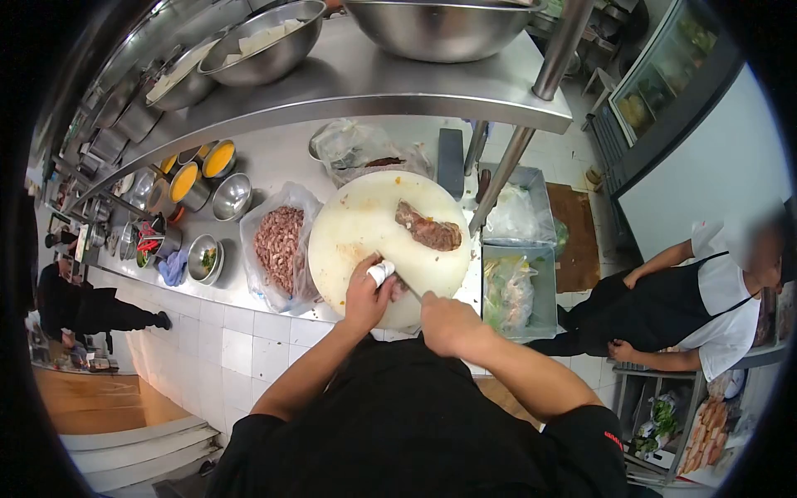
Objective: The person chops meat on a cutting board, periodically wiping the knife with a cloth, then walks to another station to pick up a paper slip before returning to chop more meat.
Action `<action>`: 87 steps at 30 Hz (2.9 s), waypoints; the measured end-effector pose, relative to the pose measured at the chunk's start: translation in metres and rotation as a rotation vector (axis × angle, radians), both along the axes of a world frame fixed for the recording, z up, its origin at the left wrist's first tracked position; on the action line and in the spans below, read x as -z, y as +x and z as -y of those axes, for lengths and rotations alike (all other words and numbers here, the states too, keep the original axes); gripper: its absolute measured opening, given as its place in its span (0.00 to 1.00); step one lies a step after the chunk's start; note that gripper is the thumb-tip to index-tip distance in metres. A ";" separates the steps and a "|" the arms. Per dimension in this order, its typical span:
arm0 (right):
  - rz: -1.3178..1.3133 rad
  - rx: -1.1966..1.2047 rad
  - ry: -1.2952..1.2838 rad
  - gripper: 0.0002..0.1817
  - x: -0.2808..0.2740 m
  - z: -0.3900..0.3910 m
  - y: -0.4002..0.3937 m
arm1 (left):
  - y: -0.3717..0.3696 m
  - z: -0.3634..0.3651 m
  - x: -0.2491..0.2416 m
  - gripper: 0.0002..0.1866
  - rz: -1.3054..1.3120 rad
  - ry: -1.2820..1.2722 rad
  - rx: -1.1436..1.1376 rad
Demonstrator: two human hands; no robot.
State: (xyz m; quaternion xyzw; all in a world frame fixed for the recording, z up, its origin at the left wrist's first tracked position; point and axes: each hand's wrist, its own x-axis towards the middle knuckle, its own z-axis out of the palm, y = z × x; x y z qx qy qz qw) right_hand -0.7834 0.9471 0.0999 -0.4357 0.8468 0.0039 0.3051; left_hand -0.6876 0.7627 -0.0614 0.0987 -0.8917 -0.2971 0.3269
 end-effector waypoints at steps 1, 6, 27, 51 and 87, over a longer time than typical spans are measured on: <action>0.045 0.005 0.028 0.17 0.002 -0.004 0.005 | 0.010 -0.002 0.001 0.17 -0.008 0.044 0.010; 0.076 0.036 0.008 0.19 -0.004 -0.006 -0.011 | 0.009 -0.002 -0.013 0.15 0.031 0.152 0.023; -0.053 0.027 0.166 0.15 -0.036 0.046 0.023 | 0.018 0.038 -0.005 0.15 -0.101 0.086 0.231; -0.160 0.091 0.184 0.14 -0.014 0.049 0.019 | -0.002 0.049 -0.010 0.17 0.003 0.021 0.189; -0.158 -0.095 0.000 0.15 -0.007 0.075 -0.010 | 0.038 0.047 -0.002 0.17 -0.032 0.253 0.053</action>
